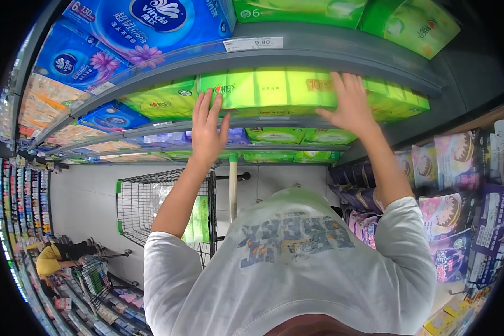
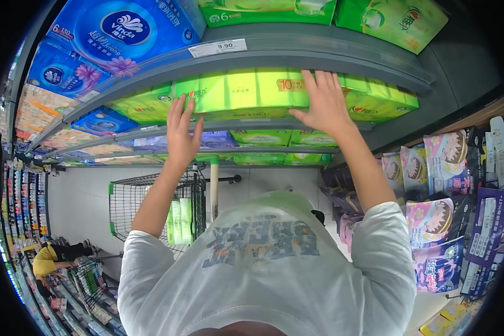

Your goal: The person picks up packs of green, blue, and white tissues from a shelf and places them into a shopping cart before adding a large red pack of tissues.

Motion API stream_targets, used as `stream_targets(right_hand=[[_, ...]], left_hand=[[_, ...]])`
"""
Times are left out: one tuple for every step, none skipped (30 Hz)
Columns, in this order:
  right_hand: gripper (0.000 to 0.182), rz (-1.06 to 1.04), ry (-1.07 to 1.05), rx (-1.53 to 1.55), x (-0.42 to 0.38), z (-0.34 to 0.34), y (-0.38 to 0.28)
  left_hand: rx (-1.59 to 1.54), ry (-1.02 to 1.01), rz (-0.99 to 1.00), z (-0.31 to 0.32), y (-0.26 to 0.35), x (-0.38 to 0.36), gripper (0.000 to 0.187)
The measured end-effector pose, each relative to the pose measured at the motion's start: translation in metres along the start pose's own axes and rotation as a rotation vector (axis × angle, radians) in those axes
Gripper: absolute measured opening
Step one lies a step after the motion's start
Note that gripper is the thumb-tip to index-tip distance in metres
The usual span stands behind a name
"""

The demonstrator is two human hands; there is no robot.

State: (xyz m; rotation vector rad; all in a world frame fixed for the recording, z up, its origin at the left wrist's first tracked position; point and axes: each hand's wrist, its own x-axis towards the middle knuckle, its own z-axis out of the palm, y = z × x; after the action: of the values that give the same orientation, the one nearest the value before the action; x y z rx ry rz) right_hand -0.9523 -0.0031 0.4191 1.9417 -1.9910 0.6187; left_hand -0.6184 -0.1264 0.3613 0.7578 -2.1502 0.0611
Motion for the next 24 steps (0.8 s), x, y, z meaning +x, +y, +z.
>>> stream_targets(right_hand=[[0.095, 0.023, -0.165, 0.000, 0.009, -0.007, 0.001], [0.099, 0.046, -0.333, -0.001, 0.013, -0.010, 0.002], [0.099, 0.048, -0.333, -0.001, 0.014, -0.010, 0.002], [0.098, 0.023, -0.322, -0.014, 0.015, -0.011, 0.003], [0.098, -0.004, -0.311, -0.027, 0.017, -0.012, 0.003], [0.098, -0.008, -0.310, -0.029, 0.017, -0.014, 0.002], [0.098, -0.038, -0.291, -0.034, 0.015, -0.018, 0.000], [0.098, -0.070, -0.273, -0.038, 0.014, -0.020, -0.001], [0.098, -0.077, -0.273, -0.037, 0.013, -0.020, 0.000], [0.099, -0.084, -0.266, -0.027, 0.012, -0.019, 0.003], [0.100, -0.090, -0.258, -0.018, 0.012, -0.019, 0.003], [0.100, -0.095, -0.258, -0.016, 0.013, -0.021, 0.002], [0.102, -0.072, -0.314, -0.027, 0.015, -0.026, -0.001], [0.104, -0.049, -0.369, -0.037, 0.015, -0.029, -0.004], [0.104, -0.055, -0.368, -0.036, 0.014, -0.028, -0.004], [0.104, -0.090, -0.330, -0.046, 0.013, -0.026, -0.001], [0.104, -0.125, -0.292, -0.056, 0.012, -0.026, 0.000], [0.104, -0.132, -0.289, -0.056, 0.012, -0.027, -0.001], [0.104, -0.132, -0.311, -0.050, 0.011, -0.030, -0.002], [0.103, -0.130, -0.333, -0.045, 0.010, -0.031, -0.003], [0.103, -0.131, -0.332, -0.046, 0.009, -0.032, -0.003], [0.103, -0.160, -0.316, -0.043, 0.006, -0.032, -0.002], [0.103, -0.189, -0.299, -0.040, 0.004, -0.032, -0.001], [0.103, -0.189, -0.297, -0.041, 0.001, -0.029, 0.002]], left_hand=[[-0.005, 0.003, 0.002, -0.001, 0.001, -0.001, 0.053], [-0.012, 0.005, 0.001, -0.001, 0.001, -0.002, 0.053], [-0.013, 0.004, 0.003, -0.001, 0.001, -0.004, 0.053], [-0.029, 0.008, -0.013, -0.001, 0.000, -0.004, 0.054], [-0.044, 0.013, -0.030, -0.001, 0.000, -0.004, 0.055], [-0.043, 0.016, -0.031, -0.002, 0.001, -0.004, 0.055], [-0.070, 0.047, -0.083, -0.005, 0.004, -0.003, 0.058], [-0.097, 0.078, -0.136, -0.007, 0.005, -0.004, 0.062], [-0.092, 0.081, -0.142, -0.007, 0.003, -0.005, 0.062], [-0.161, 0.056, -0.231, -0.007, -0.002, -0.007, 0.067], [-0.232, 0.030, -0.318, -0.008, -0.006, -0.007, 0.072], [-0.229, 0.033, -0.321, -0.009, -0.008, -0.005, 0.072], [-0.391, 0.025, -0.423, -0.012, -0.010, -0.002, 0.072], [-0.554, 0.019, -0.524, -0.013, -0.013, 0.000, 0.073], [-0.550, 0.023, -0.526, -0.013, -0.020, 0.001, 0.073], [-0.603, -0.076, -0.606, -0.012, -0.031, 0.000, 0.074], [-0.655, -0.174, -0.685, -0.010, -0.039, -0.002, 0.075], [-0.652, -0.168, -0.686, -0.008, -0.046, -0.003, 0.075], [-0.768, -0.278, -0.774, -0.006, -0.052, -0.006, 0.073], [-0.884, -0.393, -0.860, -0.003, -0.055, -0.006, 0.072], [-0.884, -0.391, -0.859, 0.001, -0.059, -0.006, 0.072], [-0.893, -0.426, -0.831, 0.004, -0.062, -0.005, 0.068], [-0.901, -0.461, -0.804, 0.007, -0.064, -0.006, 0.064], [-0.901, -0.461, -0.801, 0.012, -0.068, -0.007, 0.064]])
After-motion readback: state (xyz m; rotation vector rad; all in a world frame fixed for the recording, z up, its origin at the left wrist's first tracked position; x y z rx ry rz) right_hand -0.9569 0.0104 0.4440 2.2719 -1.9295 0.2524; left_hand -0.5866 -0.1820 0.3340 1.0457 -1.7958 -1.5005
